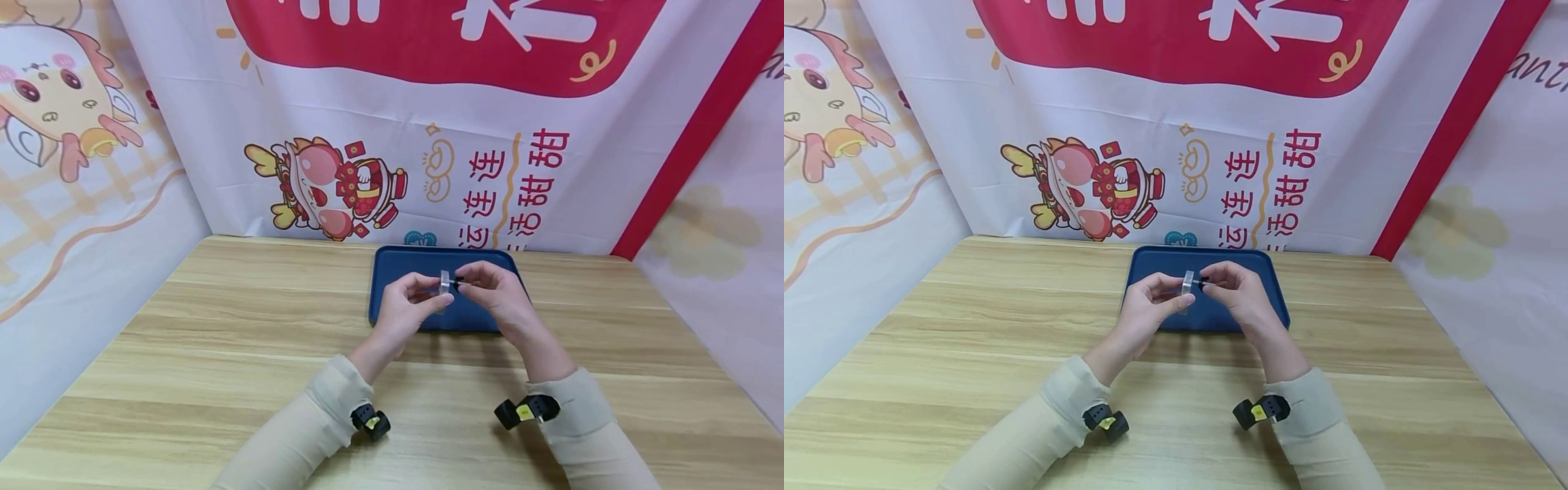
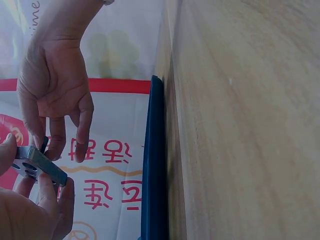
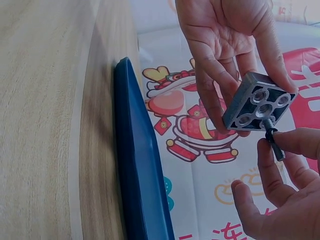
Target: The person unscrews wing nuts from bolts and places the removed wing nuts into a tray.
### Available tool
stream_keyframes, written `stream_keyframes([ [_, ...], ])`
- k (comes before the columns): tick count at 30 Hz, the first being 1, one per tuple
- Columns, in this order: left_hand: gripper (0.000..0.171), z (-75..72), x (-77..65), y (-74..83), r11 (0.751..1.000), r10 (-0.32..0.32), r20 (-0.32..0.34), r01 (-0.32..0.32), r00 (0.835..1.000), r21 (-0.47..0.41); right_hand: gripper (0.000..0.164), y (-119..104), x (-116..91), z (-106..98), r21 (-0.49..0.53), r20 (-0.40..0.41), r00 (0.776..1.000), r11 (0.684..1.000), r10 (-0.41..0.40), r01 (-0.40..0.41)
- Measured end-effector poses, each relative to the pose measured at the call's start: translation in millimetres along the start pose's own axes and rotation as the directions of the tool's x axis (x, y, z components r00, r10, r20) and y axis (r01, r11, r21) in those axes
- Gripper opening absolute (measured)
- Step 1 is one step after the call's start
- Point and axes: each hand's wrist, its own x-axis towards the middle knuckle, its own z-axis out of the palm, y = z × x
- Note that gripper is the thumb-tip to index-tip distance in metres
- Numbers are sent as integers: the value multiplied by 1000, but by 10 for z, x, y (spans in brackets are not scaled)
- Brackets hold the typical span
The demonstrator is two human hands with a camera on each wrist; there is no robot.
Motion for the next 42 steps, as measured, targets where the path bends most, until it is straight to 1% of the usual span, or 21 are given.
stream_keyframes([
  [3,31,-2,-2,5,1000,-3,-4,3,1000,1,29,0,3,7,-11,0,1000,1000,-17,17],
  [6,31,-2,-5,17,1000,-8,-5,8,1000,3,30,-9,-3,10,-9,-3,1000,1000,-11,11],
  [8,30,0,-7,24,1000,-10,-6,10,1000,3,32,-28,-14,9,13,-13,1000,1000,21,-21],
  [10,30,2,-8,30,1000,-12,-6,12,1000,5,33,-40,-21,-4,60,-34,997,996,74,-72],
  [13,30,6,-9,33,1000,-15,-8,15,1000,9,40,-59,-27,-32,132,-54,985,979,165,-157],
  [15,30,8,-8,33,1000,-15,-7,15,1000,13,43,-65,-25,-52,165,-43,977,966,208,-199],
  [17,31,10,-7,32,1000,-13,-4,13,1000,12,44,-71,-25,-64,171,-7,974,960,228,-223],
  [21,31,12,-5,28,1000,-4,0,4,1000,6,42,-84,-28,-60,175,56,971,956,231,-237],
  [28,30,10,-10,30,1000,5,-2,-5,1000,4,39,-97,-43,-51,184,100,966,950,237,-252],
  [34,30,5,-14,29,1000,13,-5,-13,1000,16,35,-95,-47,-44,194,104,965,947,241,-257],
  [42,30,10,-10,18,1000,15,5,-15,1000,21,21,-77,-46,-19,238,79,964,934,255,-267],
])
